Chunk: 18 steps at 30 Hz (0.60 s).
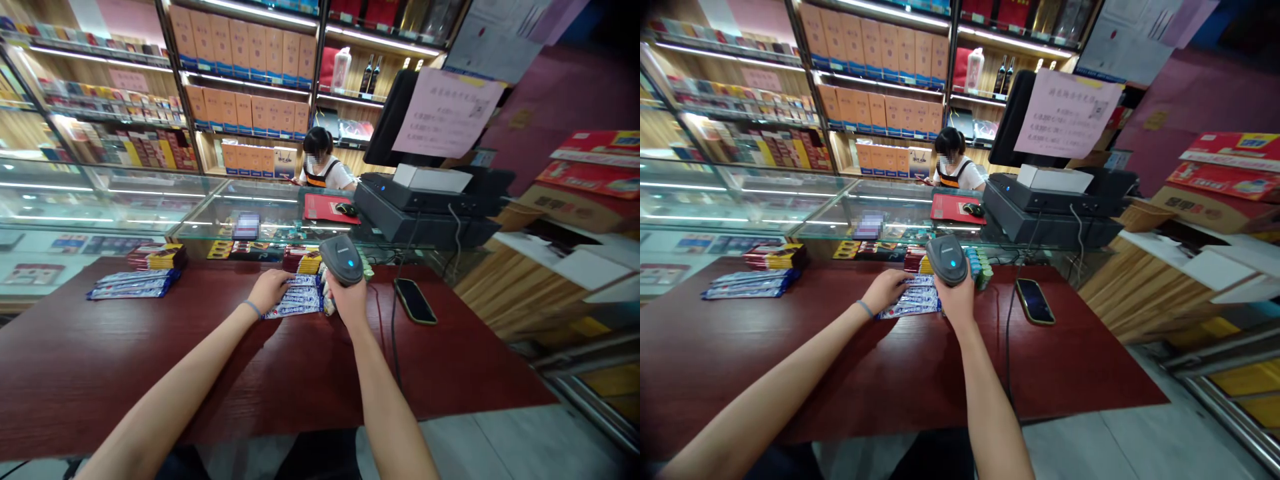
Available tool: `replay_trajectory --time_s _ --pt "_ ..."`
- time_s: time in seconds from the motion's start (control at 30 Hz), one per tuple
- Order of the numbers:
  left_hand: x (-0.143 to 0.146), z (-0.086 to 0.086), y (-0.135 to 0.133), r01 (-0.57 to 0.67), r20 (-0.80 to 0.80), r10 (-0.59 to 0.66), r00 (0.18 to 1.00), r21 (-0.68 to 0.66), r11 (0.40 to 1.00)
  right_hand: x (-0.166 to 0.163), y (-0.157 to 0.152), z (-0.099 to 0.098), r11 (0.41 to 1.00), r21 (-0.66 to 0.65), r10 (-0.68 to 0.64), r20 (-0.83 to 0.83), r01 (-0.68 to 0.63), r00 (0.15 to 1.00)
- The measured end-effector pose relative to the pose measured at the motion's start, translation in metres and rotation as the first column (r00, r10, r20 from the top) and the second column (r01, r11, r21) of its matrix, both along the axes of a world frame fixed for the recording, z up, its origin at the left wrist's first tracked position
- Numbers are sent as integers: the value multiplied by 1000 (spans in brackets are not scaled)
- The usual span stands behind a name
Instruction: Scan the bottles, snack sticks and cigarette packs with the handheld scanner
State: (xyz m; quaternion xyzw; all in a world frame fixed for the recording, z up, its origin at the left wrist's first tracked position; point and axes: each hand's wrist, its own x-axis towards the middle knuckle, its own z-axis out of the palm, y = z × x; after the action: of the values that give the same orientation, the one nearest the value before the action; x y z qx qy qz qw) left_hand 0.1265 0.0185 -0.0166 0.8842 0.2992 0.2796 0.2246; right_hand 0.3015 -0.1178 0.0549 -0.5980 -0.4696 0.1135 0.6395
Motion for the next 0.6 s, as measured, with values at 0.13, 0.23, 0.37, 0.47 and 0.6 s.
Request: replay_trajectory --time_s 0.13,0.23,0.37,0.47,0.6 --pt "12 -1 9 -40 -133 50 990 71 997 0 -1 2 1000 14 5 -42 -4 999" --pt "15 -3 10 -65 -220 86 972 98 993 0 0 0 999 47 0 -48 3 999" --pt "13 -6 8 -60 -225 81 971 101 993 1 3 -5 999 52 -7 -39 9 999" --pt "11 -8 9 -31 -163 51 985 121 992 1 5 -8 999 47 -19 -22 20 1000" --pt "0 -6 9 -9 -11 11 1000 176 984 2 7 -13 1000 22 -11 12 10 1000"
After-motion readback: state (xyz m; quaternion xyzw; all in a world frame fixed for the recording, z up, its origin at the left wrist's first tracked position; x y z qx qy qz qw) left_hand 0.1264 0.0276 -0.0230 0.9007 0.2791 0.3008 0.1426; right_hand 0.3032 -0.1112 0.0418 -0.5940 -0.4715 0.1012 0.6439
